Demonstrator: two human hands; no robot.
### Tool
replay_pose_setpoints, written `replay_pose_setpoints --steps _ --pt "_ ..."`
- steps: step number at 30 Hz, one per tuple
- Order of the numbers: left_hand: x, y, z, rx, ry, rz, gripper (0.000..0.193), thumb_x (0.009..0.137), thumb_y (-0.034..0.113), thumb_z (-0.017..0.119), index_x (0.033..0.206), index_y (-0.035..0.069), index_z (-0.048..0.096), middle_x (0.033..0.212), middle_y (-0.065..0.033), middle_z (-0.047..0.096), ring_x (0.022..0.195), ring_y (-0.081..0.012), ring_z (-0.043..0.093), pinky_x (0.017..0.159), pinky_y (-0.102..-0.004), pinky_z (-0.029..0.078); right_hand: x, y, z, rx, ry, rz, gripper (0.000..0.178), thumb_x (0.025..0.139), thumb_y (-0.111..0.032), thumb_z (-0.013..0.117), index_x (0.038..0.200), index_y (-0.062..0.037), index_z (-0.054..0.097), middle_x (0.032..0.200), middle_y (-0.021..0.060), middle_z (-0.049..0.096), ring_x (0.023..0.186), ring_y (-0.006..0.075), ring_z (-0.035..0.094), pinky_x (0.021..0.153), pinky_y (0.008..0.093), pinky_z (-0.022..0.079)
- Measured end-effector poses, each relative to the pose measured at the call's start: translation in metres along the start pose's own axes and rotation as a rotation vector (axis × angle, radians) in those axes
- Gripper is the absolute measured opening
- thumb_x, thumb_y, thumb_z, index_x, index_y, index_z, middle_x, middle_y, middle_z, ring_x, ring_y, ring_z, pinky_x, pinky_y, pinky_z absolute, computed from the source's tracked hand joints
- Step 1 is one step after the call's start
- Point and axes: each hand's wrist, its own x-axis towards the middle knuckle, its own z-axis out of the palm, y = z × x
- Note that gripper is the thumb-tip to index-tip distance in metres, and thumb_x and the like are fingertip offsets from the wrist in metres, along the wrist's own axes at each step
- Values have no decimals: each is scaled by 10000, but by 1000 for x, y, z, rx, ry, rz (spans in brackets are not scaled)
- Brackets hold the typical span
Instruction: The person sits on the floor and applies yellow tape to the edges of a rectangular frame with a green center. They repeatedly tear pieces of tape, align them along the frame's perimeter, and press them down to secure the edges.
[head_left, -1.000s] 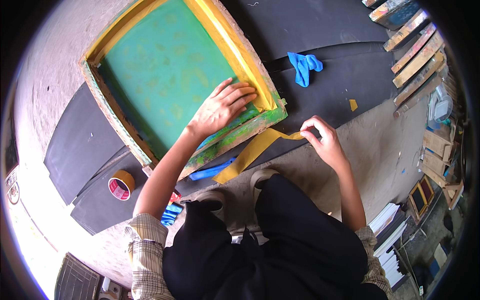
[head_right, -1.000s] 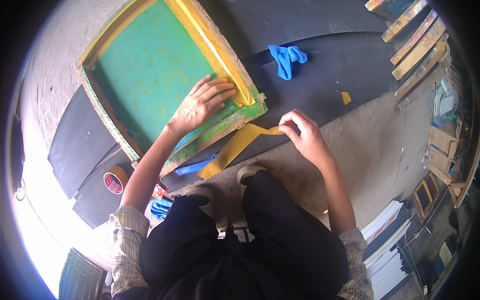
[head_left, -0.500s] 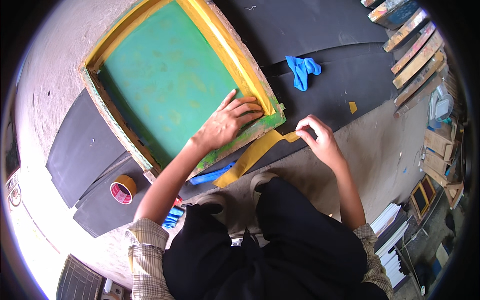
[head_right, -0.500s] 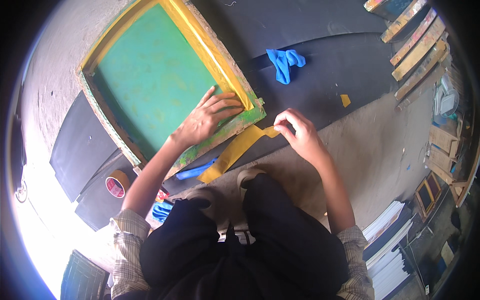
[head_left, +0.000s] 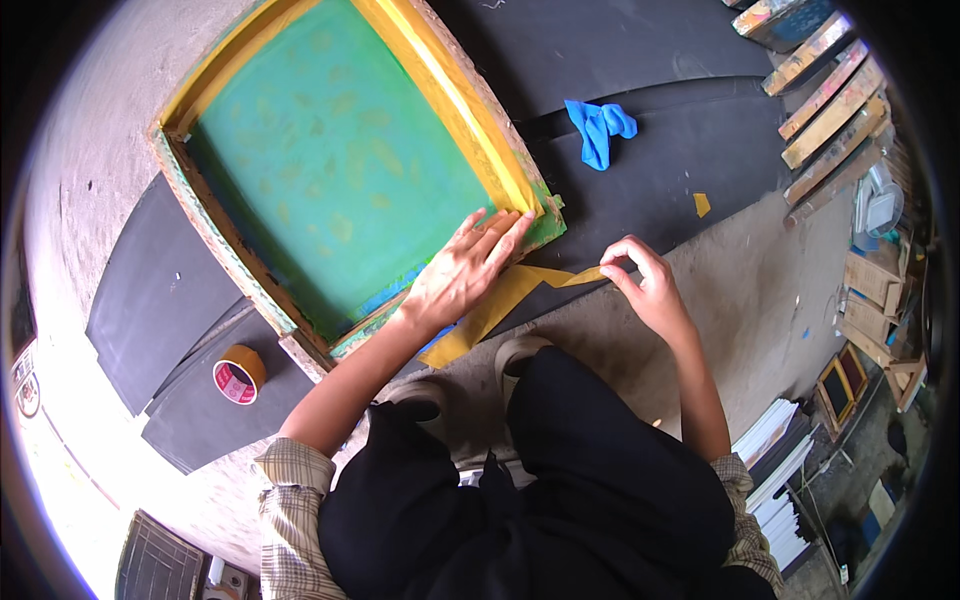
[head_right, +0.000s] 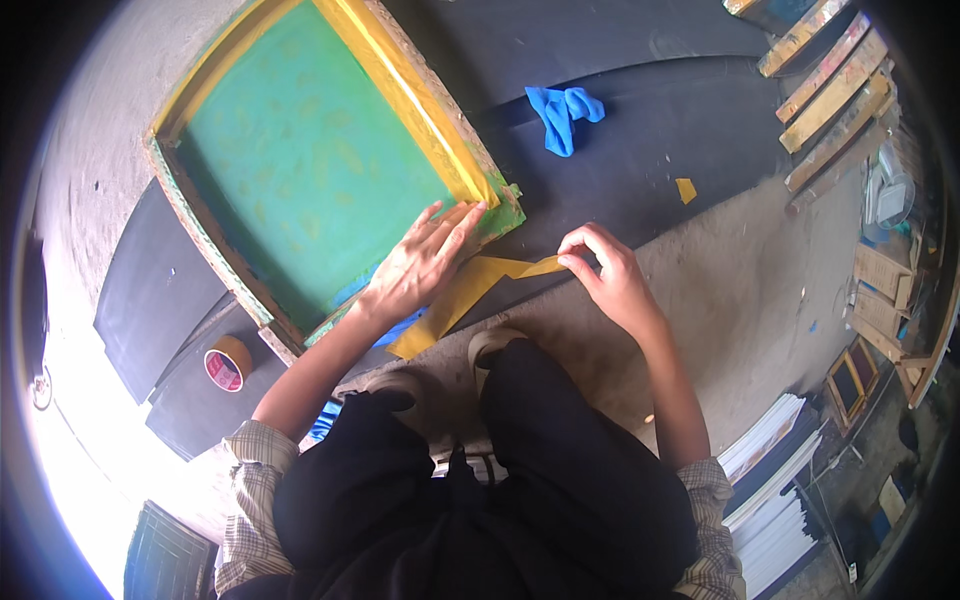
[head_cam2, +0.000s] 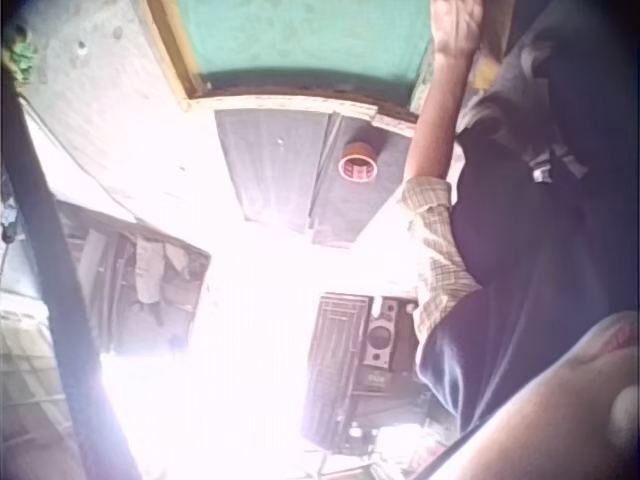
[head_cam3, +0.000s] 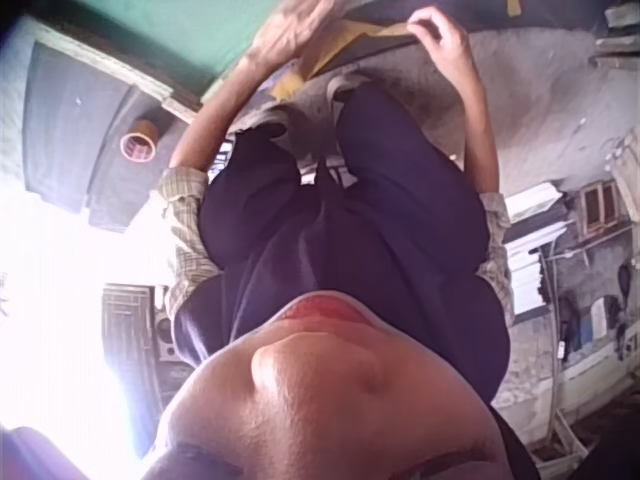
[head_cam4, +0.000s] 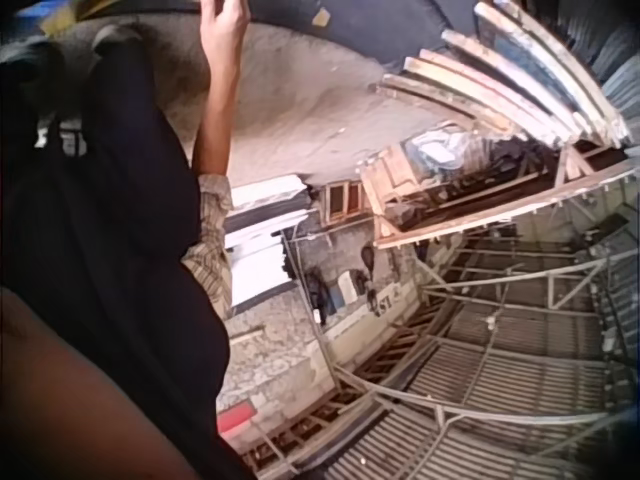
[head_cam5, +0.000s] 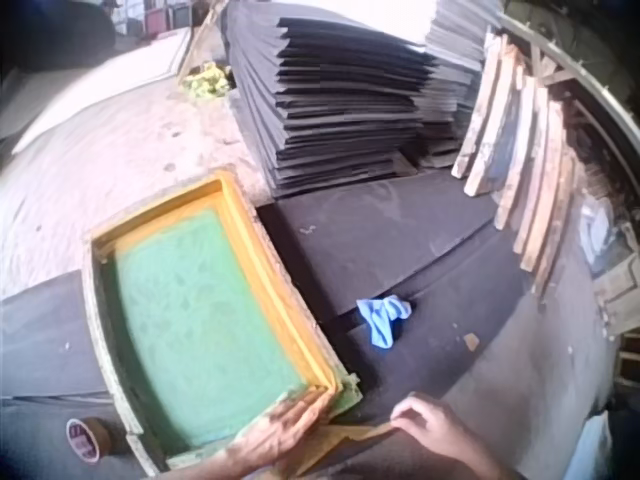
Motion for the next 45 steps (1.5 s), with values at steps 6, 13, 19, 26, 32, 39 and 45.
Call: replay_pose_setpoints --steps 6,13,19,26,32,39,45 --pt "-7 1 3 -25 65 7 601 856 91 610 1392 1 353 1282 -170 534 1160 -323 538 1046 -460 396 -4 -23 -1 -25 31 -46 90 854 5 634 873 -9 547 829 84 574 765 197 604 711 314 478" --pt "-12 24 -36 -589 222 -65 455 962 307 510 1310 18 461 1274 -192 510 1194 -357 464 1061 -436 345 -15 -91 -2 -68 127 -246 97 850 7 631 898 -18 550 836 90 564 756 218 613 669 333 488" --pt "-6 92 -73 -830 127 -126 385 900 326 649 1148 32 633 979 -82 701 933 -170 669 867 -334 513 -45 -138 -25 -63 276 -342 79 869 -15 629 898 -17 555 844 69 585 746 163 607 659 289 483" --pt "-66 88 -100 -849 195 -234 259 919 197 637 1040 -30 670 854 -45 725 808 -114 687 764 -283 537 -63 -200 -54 -34 491 -482 88 877 -44 649 914 -15 575 790 35 637 698 92 593 622 242 477" --pt "-109 83 -111 -979 192 -301 291 963 191 575 1095 -67 603 1027 -109 701 868 -192 694 794 -290 549 -59 -161 -81 86 670 -395 119 865 -89 662 948 -34 598 770 60 663 673 135 634 639 278 495" --pt "-164 50 -127 -924 485 -492 190 979 162 545 1065 0 495 999 -120 669 887 -227 696 748 -280 544 -12 -120 -48 137 564 -230 249 822 -118 722 1051 -78 632 754 62 684 705 125 659 635 263 489" --pt "-191 18 -118 -814 623 -676 156 964 156 575 964 21 499 1127 -146 649 978 -148 634 834 -273 500 48 -77 -4 161 458 -150 192 819 -170 736 933 -29 674 745 73 683 689 117 643 657 269 494"
